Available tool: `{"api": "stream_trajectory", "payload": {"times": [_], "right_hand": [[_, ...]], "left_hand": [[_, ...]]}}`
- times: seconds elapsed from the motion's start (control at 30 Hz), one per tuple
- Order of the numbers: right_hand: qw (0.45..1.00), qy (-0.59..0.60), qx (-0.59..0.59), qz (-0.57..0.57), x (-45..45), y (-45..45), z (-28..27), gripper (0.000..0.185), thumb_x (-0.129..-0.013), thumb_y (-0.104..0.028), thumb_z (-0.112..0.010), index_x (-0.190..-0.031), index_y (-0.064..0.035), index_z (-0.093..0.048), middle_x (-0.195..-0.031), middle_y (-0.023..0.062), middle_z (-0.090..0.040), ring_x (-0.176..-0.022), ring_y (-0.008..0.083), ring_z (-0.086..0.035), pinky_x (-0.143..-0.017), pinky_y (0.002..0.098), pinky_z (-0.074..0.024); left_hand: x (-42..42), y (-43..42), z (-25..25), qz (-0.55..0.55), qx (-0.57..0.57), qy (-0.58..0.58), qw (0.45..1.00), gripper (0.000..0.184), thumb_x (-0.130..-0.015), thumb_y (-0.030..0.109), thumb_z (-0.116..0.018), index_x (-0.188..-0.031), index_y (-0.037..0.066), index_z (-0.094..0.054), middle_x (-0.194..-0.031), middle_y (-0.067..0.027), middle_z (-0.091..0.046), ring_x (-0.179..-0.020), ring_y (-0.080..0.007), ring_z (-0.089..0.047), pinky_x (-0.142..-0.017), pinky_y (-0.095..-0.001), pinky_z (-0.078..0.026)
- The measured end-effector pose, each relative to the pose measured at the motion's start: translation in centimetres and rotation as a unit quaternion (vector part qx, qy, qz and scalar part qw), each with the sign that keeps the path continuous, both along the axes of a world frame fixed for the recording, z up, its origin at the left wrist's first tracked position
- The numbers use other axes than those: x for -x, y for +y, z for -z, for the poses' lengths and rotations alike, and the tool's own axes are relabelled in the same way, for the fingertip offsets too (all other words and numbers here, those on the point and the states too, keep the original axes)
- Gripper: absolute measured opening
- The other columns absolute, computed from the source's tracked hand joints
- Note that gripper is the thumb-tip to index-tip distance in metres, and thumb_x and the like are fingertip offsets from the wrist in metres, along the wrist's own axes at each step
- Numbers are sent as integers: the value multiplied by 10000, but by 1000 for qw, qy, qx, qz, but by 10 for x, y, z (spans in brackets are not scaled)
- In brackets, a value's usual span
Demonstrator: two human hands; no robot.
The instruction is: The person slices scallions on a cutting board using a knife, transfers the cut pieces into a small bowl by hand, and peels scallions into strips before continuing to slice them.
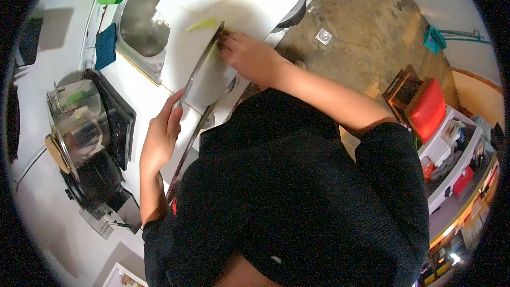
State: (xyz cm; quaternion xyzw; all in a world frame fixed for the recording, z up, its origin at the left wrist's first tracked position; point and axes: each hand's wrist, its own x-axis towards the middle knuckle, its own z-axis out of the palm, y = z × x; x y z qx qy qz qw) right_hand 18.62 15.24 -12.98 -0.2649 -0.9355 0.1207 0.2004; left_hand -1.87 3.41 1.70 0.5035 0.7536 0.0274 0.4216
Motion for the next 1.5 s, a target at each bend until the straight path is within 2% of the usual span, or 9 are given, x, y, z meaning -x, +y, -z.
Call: {"api": "stream_trajectory", "payload": {"times": [0.2,0.23,0.33,0.37,0.47,0.73,0.83,0.93,1.5], "right_hand": [[999,14,-34,17,3,0,10,431,-764,-6,-566,-1189,47,-612,-1261,171,-592,-1241,312,-534,-1058,370,-444],[999,25,-27,16,3,0,10,429,-764,-4,-566,-1188,46,-611,-1258,170,-592,-1235,313,-539,-1056,371,-444],[999,37,-25,20,4,0,11,423,-764,-4,-567,-1183,43,-607,-1238,166,-595,-1220,310,-549,-1048,370,-449],[999,37,-29,21,4,1,11,422,-763,-5,-567,-1181,42,-606,-1230,165,-596,-1215,308,-551,-1044,369,-452],[998,59,-30,19,5,1,13,418,-753,-11,-573,-1164,51,-614,-1211,167,-596,-1201,307,-552,-1036,362,-458],[992,-30,-120,-5,2,3,7,331,-755,-138,-602,-1020,42,-686,-1134,144,-648,-1216,286,-499,-1103,370,-374],[991,-33,-129,-7,2,3,7,308,-755,-144,-603,-992,31,-691,-1099,129,-656,-1203,280,-503,-1109,372,-367],[995,-21,-92,-13,1,4,2,286,-735,-55,-590,-987,44,-680,-1123,145,-617,-1178,294,-537,-1021,345,-452],[996,79,-35,19,5,2,11,416,-715,23,-588,-1128,49,-633,-1158,169,-624,-1136,329,-578,-1006,377,-481]], "left_hand": [[10,-31,-19,-8,32,33,999,383,-1028,246,-457,-1400,165,-501,-1005,-300,-663,-1104,-486,-570,-932,-404,-466],[14,-41,-21,-11,41,49,998,384,-1030,257,-457,-1399,158,-501,-875,-276,-668,-967,-494,-619,-878,-381,-478],[20,-56,-36,-52,94,57,993,384,-1032,267,-458,-1395,152,-506,-743,-227,-625,-755,-395,-639,-811,-343,-474],[24,-58,-40,-74,100,40,991,381,-1033,269,-459,-1391,152,-514,-667,-180,-555,-637,-267,-535,-752,-312,-456],[23,-54,-28,-81,60,20,995,379,-1030,263,-465,-1390,162,-520,-630,-155,-516,-613,-195,-482,-711,-298,-454],[-10,-2,2,13,-31,-9,999,387,-1027,304,-498,-1391,175,-508,-660,-247,-546,-633,-444,-522,-667,-329,-463],[-3,-3,15,37,-84,-23,995,393,-1056,274,-442,-1412,117,-496,-599,-64,-350,-613,-114,-354,-581,-264,-341],[-2,3,8,12,-31,-29,999,398,-1035,346,-482,-1392,172,-504,-670,-257,-550,-654,-447,-523,-697,-338,-473],[17,-67,-22,-76,51,9,996,384,-1026,254,-475,-1397,162,-510,-658,-201,-515,-604,-326,-477,-708,-333,-470]]}}
